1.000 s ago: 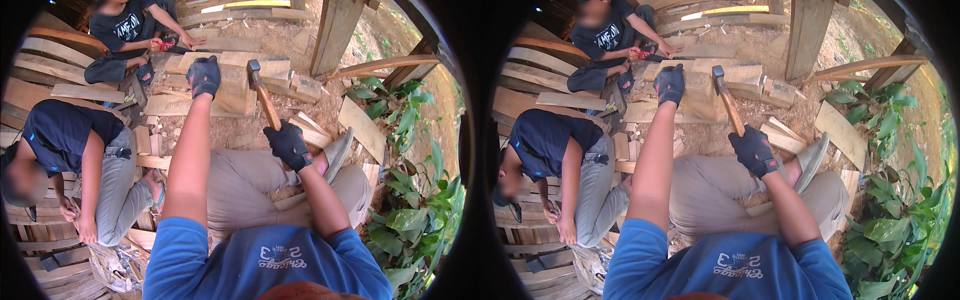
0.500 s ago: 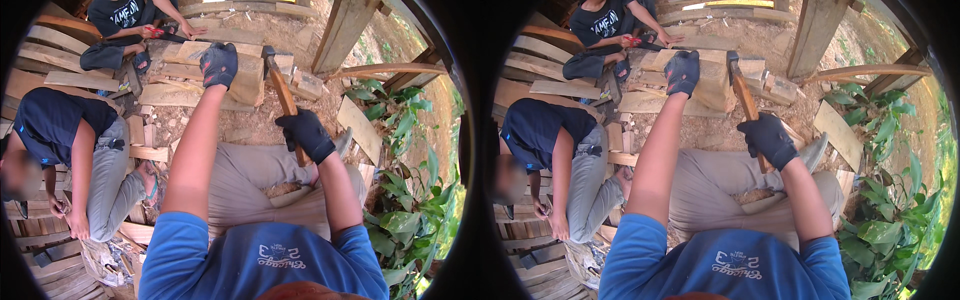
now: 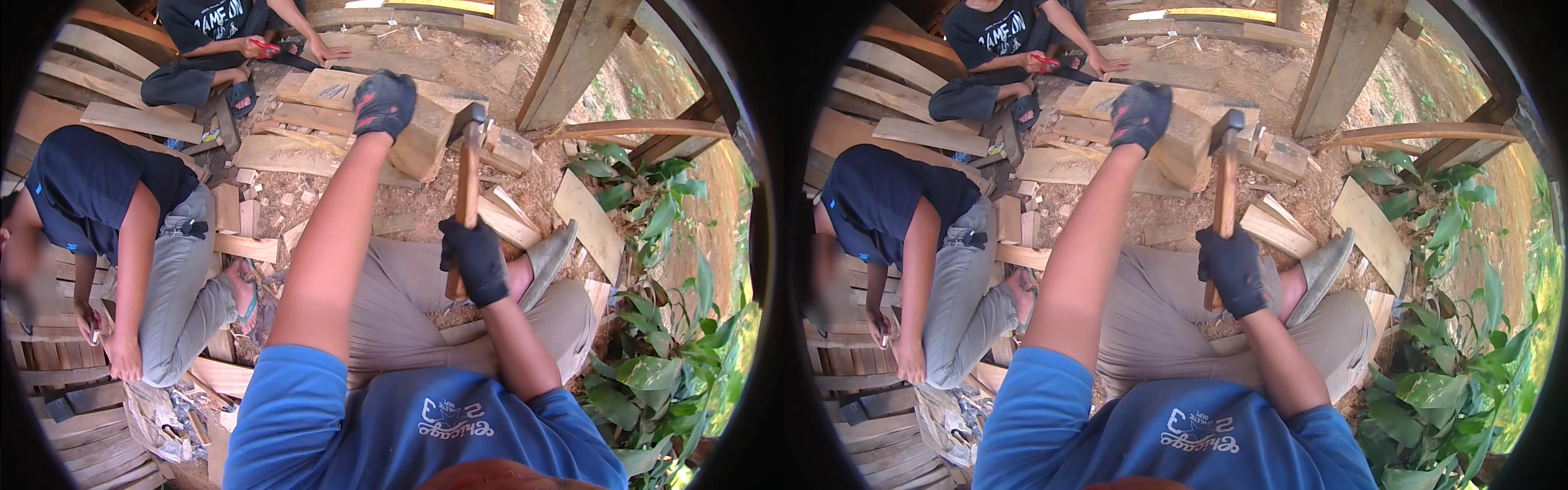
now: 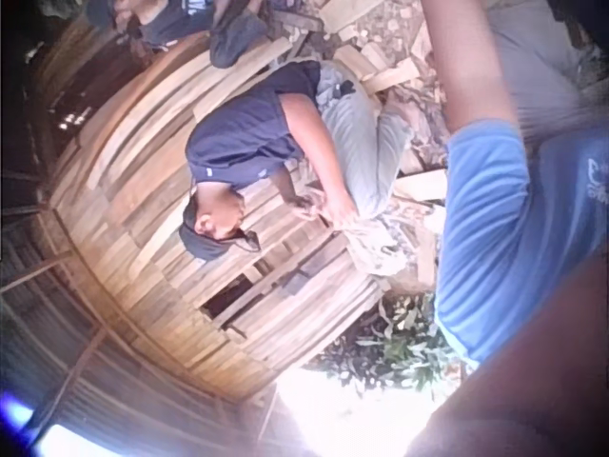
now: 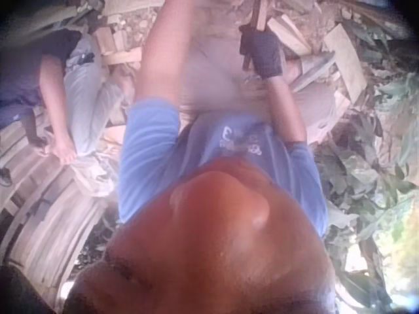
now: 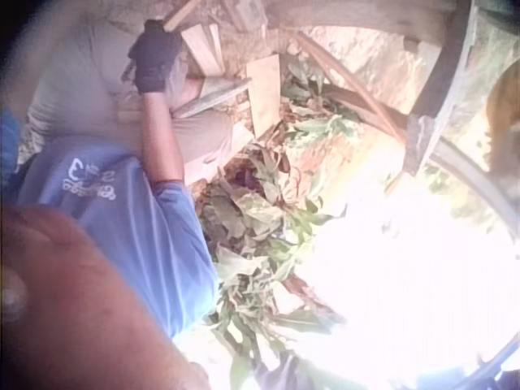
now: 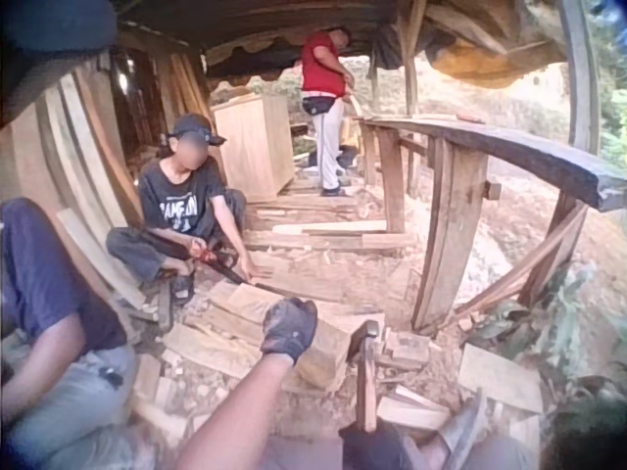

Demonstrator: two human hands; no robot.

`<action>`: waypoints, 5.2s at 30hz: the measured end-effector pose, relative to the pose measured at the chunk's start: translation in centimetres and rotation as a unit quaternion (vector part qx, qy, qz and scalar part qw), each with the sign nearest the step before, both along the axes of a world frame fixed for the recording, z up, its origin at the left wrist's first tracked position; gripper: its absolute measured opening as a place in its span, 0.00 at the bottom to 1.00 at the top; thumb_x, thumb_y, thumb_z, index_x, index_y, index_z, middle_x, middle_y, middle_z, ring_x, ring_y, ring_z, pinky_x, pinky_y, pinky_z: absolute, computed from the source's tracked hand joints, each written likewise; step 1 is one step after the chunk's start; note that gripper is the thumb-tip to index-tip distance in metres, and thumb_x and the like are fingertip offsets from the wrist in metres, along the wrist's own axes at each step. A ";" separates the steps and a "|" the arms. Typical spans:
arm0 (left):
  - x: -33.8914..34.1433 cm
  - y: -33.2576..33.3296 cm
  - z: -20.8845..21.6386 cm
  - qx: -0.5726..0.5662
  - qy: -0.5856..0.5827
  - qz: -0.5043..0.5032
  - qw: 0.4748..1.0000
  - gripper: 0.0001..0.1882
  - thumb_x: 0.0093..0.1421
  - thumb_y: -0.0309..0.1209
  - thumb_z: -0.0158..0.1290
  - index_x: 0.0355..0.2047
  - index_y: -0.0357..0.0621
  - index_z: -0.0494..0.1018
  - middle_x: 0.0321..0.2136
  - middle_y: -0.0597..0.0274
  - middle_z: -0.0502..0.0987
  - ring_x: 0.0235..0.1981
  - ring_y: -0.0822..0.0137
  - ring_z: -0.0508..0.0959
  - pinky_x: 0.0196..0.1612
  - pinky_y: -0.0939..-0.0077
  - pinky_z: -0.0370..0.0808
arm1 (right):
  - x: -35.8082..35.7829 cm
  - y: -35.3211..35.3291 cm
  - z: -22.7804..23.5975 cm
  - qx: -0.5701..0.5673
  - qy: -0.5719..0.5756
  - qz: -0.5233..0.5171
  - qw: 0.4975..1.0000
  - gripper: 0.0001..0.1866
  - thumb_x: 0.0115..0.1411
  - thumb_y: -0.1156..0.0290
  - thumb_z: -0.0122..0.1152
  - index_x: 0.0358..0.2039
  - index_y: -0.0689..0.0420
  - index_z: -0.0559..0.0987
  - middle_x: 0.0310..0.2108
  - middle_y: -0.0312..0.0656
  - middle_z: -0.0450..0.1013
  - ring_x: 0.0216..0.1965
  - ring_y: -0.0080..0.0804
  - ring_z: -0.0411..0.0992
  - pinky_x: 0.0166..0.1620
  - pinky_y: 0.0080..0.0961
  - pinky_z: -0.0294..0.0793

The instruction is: The person uses an axe to chop and shape a piece of wood while sitting on the ground, striking it repeatedly and turning the wood over to work on different sides.

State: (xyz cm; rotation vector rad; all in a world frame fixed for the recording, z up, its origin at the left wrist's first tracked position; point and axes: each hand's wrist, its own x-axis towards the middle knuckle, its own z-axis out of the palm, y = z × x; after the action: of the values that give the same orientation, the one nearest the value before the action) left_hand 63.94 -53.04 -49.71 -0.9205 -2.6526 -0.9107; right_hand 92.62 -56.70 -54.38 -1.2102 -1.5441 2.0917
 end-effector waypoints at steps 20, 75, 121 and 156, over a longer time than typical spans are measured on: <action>0.6 2.9 -0.5 -0.003 -0.021 0.012 1.000 0.26 0.67 0.47 0.46 0.40 0.39 0.86 0.43 0.36 0.85 0.47 0.36 0.84 0.56 0.45 0.79 | 1.1 3.7 -0.3 0.098 -0.119 0.086 0.984 0.22 0.68 0.54 0.63 0.35 0.65 0.79 0.19 0.43 0.77 0.18 0.32 0.79 0.28 0.33 0.80; 2.6 -12.6 -6.3 0.338 -0.175 -0.015 0.925 0.24 0.75 0.46 0.54 0.29 0.42 0.87 0.29 0.64 0.87 0.34 0.71 0.78 0.48 0.69 0.73 | 6.6 -4.3 -6.3 0.296 -0.134 0.171 0.930 0.19 0.61 0.56 0.62 0.46 0.56 0.80 0.36 0.58 0.82 0.40 0.61 0.81 0.45 0.55 0.78; -2.8 -5.4 -3.5 0.095 -0.162 0.038 0.982 0.25 0.66 0.54 0.54 0.43 0.46 0.87 0.42 0.49 0.87 0.48 0.47 0.84 0.54 0.58 0.76 | 13.5 1.2 3.1 0.190 -0.029 -0.021 0.981 0.14 0.60 0.70 0.72 0.45 0.59 0.84 0.26 0.35 0.78 0.27 0.24 0.78 0.33 0.29 0.77; 7.1 -17.0 -10.1 0.533 -0.593 0.064 0.601 0.14 0.70 0.31 0.56 0.52 0.38 0.81 0.49 0.53 0.85 0.53 0.56 0.83 0.62 0.61 0.78 | 11.6 -4.0 -6.0 0.032 -0.165 0.059 0.984 0.18 0.68 0.58 0.72 0.28 0.57 0.80 0.18 0.34 0.74 0.17 0.23 0.72 0.23 0.27 0.71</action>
State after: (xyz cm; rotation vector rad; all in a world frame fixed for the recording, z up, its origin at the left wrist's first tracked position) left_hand 71.00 -70.04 -59.77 0.4023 -1.7495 -3.2649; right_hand 104.18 -60.67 -60.34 -1.5363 -1.8501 1.9681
